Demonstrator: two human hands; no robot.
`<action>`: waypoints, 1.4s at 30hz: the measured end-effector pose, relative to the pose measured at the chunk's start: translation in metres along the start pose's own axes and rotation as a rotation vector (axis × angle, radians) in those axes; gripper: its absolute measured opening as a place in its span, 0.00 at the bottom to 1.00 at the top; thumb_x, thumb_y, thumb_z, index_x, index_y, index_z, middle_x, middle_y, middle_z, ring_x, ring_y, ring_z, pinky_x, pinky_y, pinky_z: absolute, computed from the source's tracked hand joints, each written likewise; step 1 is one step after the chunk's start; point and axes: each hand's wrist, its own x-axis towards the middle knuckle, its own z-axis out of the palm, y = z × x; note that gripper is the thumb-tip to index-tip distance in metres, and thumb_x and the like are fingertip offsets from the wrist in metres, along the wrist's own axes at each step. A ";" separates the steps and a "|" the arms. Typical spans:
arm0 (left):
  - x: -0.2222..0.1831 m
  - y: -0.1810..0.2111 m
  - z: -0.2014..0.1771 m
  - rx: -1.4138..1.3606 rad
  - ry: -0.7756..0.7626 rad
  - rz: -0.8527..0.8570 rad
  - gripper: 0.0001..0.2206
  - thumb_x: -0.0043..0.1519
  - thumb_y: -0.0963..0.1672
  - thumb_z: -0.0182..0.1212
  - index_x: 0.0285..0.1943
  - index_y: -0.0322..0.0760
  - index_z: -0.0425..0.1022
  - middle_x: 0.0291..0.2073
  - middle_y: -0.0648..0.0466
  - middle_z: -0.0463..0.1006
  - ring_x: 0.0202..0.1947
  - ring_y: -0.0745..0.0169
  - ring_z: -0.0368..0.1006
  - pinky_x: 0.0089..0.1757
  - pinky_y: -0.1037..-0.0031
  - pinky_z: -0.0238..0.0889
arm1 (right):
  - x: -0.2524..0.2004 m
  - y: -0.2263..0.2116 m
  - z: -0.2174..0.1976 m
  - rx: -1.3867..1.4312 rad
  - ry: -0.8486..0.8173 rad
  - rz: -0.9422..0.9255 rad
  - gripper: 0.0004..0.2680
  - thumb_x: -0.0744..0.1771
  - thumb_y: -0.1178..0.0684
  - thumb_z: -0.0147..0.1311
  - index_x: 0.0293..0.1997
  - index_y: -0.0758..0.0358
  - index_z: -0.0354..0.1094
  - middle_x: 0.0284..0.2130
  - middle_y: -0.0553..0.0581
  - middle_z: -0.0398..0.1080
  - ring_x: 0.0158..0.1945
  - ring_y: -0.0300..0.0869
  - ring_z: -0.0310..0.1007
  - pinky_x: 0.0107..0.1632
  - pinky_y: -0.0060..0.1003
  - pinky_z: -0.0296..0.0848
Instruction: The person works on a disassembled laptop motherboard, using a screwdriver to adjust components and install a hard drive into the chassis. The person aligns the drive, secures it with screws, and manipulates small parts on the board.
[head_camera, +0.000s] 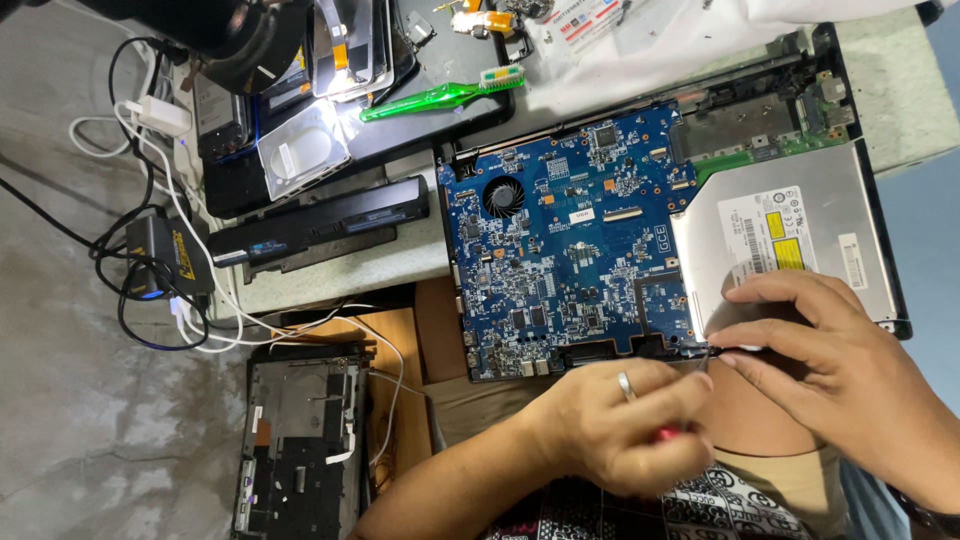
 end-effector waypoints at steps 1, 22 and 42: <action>-0.001 0.000 0.001 0.057 -0.013 0.046 0.12 0.65 0.36 0.60 0.49 0.40 0.61 0.45 0.44 0.73 0.36 0.56 0.73 0.40 0.70 0.75 | 0.000 0.000 0.000 0.009 0.006 0.000 0.10 0.60 0.52 0.61 0.44 0.51 0.78 0.55 0.49 0.70 0.62 0.46 0.66 0.60 0.40 0.68; -0.066 0.007 0.035 0.066 -0.012 0.165 0.04 0.66 0.42 0.59 0.46 0.47 0.70 0.45 0.54 0.73 0.44 0.55 0.69 0.53 0.64 0.75 | 0.005 -0.012 -0.003 -0.091 0.040 -0.041 0.10 0.59 0.54 0.62 0.42 0.53 0.78 0.53 0.50 0.71 0.61 0.48 0.68 0.59 0.42 0.69; -0.040 0.016 0.011 -0.178 -0.060 -0.038 0.07 0.68 0.38 0.62 0.48 0.38 0.68 0.47 0.50 0.73 0.37 0.57 0.71 0.38 0.70 0.70 | 0.004 -0.010 -0.002 -0.038 0.059 -0.003 0.10 0.59 0.55 0.63 0.42 0.56 0.77 0.52 0.49 0.73 0.59 0.45 0.71 0.59 0.40 0.70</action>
